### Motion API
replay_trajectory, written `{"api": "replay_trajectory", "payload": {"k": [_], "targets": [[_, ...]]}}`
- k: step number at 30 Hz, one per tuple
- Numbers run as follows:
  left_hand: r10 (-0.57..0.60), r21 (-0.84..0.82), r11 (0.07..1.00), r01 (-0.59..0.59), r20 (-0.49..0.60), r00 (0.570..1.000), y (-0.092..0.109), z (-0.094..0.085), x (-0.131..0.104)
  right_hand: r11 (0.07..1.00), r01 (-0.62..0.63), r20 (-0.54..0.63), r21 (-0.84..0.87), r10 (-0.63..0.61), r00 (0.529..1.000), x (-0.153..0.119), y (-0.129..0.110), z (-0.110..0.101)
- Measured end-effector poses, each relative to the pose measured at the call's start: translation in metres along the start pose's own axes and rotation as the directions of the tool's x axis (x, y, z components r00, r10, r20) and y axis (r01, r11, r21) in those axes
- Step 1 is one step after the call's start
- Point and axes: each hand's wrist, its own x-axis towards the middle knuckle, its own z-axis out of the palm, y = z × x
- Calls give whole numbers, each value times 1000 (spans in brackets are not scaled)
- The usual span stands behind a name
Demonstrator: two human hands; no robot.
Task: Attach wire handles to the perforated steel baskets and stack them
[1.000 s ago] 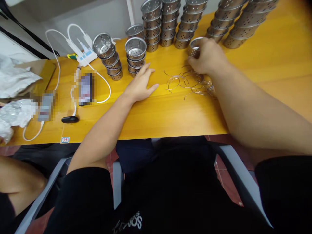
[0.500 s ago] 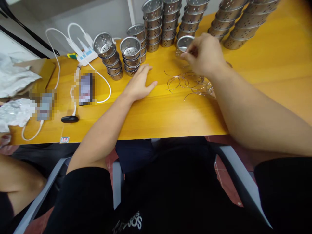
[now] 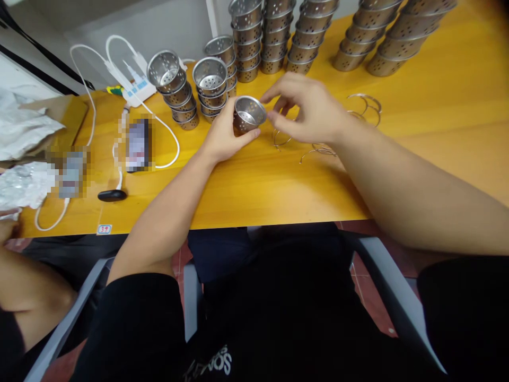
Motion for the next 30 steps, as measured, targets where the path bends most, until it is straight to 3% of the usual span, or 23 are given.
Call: {"api": "replay_trajectory", "payload": {"k": [2, 5, 8, 15, 24, 30], "targets": [[-9, 11, 1000, 9, -4, 1000, -6, 0, 1, 992, -77, -50, -100, 73, 996, 0, 2, -9], [-38, 16, 999, 38, -2, 999, -16, 0, 0, 963, -147, 37, -226, 160, 986, 3, 12, -18], [-50, 12, 999, 50, -9, 999, -22, -2, 0, 956, -124, 153, -268, 169, 974, 6, 25, -18], [-84, 16, 996, 85, -34, 996, -33, -6, 4, 938, -103, 239, -330, 189, 953, 9, 48, -8], [-73, 50, 996, 73, -12, 997, -43, -13, 7, 889, -213, 219, -405, 321, 921, 15, 47, -14], [23, 16, 1000, -22, -54, 998, -34, -9, 9, 839, -218, 211, -499, 362, 908, 13, 44, -19]]}}
